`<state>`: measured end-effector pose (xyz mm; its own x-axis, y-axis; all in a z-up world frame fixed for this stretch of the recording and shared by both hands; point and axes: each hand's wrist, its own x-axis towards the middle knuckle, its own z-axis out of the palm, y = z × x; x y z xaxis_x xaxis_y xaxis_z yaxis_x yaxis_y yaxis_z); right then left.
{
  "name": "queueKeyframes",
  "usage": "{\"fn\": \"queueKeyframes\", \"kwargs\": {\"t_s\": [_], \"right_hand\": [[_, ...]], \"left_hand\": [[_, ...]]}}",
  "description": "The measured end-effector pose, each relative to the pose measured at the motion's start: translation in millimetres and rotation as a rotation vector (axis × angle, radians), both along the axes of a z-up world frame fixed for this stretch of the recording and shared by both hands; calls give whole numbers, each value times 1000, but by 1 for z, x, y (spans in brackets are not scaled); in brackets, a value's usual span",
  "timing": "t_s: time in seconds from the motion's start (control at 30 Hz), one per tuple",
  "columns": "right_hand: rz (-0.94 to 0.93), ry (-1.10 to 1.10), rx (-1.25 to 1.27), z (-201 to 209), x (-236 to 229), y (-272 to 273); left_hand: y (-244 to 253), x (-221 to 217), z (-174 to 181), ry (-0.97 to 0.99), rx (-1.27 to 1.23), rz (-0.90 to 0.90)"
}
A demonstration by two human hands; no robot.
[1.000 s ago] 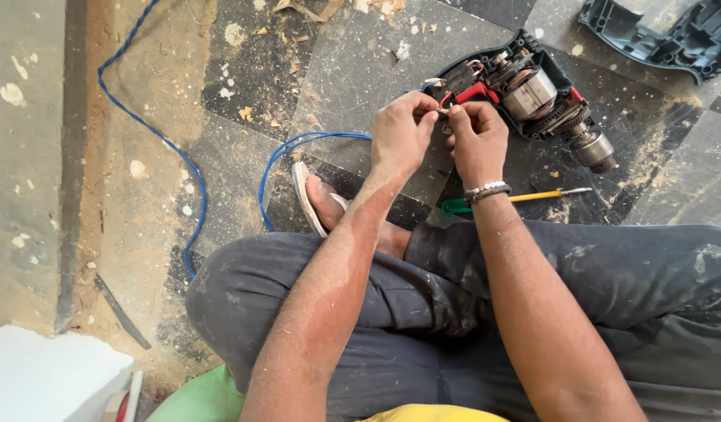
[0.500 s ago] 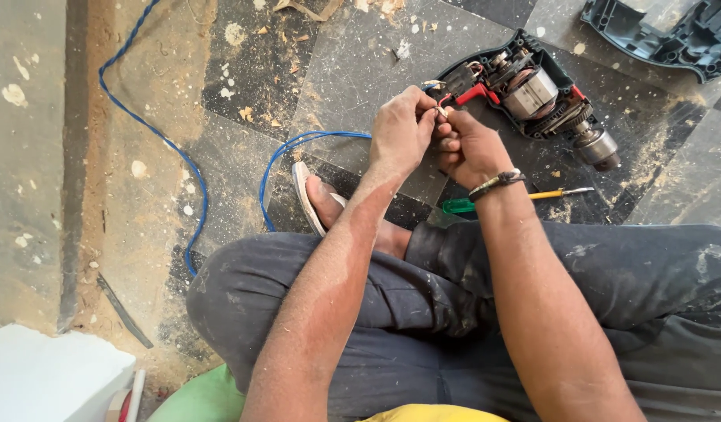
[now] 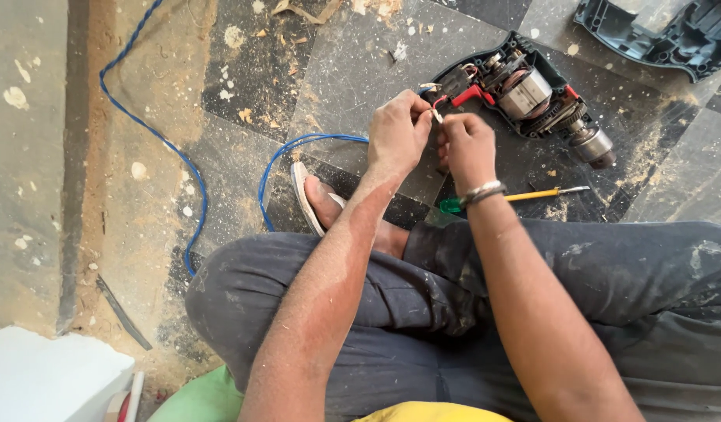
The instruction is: The recorder is disassembling and repairing the internal components and wiring of a handheld power drill while sitting on a floor.
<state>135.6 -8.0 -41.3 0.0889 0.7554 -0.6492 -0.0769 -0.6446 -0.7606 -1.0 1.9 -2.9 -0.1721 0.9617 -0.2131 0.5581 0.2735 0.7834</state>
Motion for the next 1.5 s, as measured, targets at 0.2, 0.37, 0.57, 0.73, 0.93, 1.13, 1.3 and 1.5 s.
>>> {"fn": "queueKeyframes", "kwargs": {"t_s": [0.2, 0.37, 0.57, 0.73, 0.93, 1.13, 1.3, 1.5], "right_hand": [[60, -86, 499, -8, -8, -11], [-40, -53, 155, 3, -10, -2], [-162, 603, -394, -3, 14, 11], [-183, 859, -445, 7, 21, 10], [195, -301, 416, 39, 23, 16], [484, -661, 624, 60, 15, 25], [741, -940, 740, 72, 13, 35], [907, -952, 1046, 69, 20, 34]], "left_hand": [[1, -3, 0, -75, 7, 21], [0, 1, 0, -12, 39, 11], [-6, 8, -2, 216, 212, -111], [-5, 8, 0, 250, 195, -129], [-2, 3, 6, 211, 212, -117], [-4, 3, -2, 244, 215, -133], [-3, 3, -13, 246, 236, -184], [5, 1, 11, 129, -22, -68]]}}
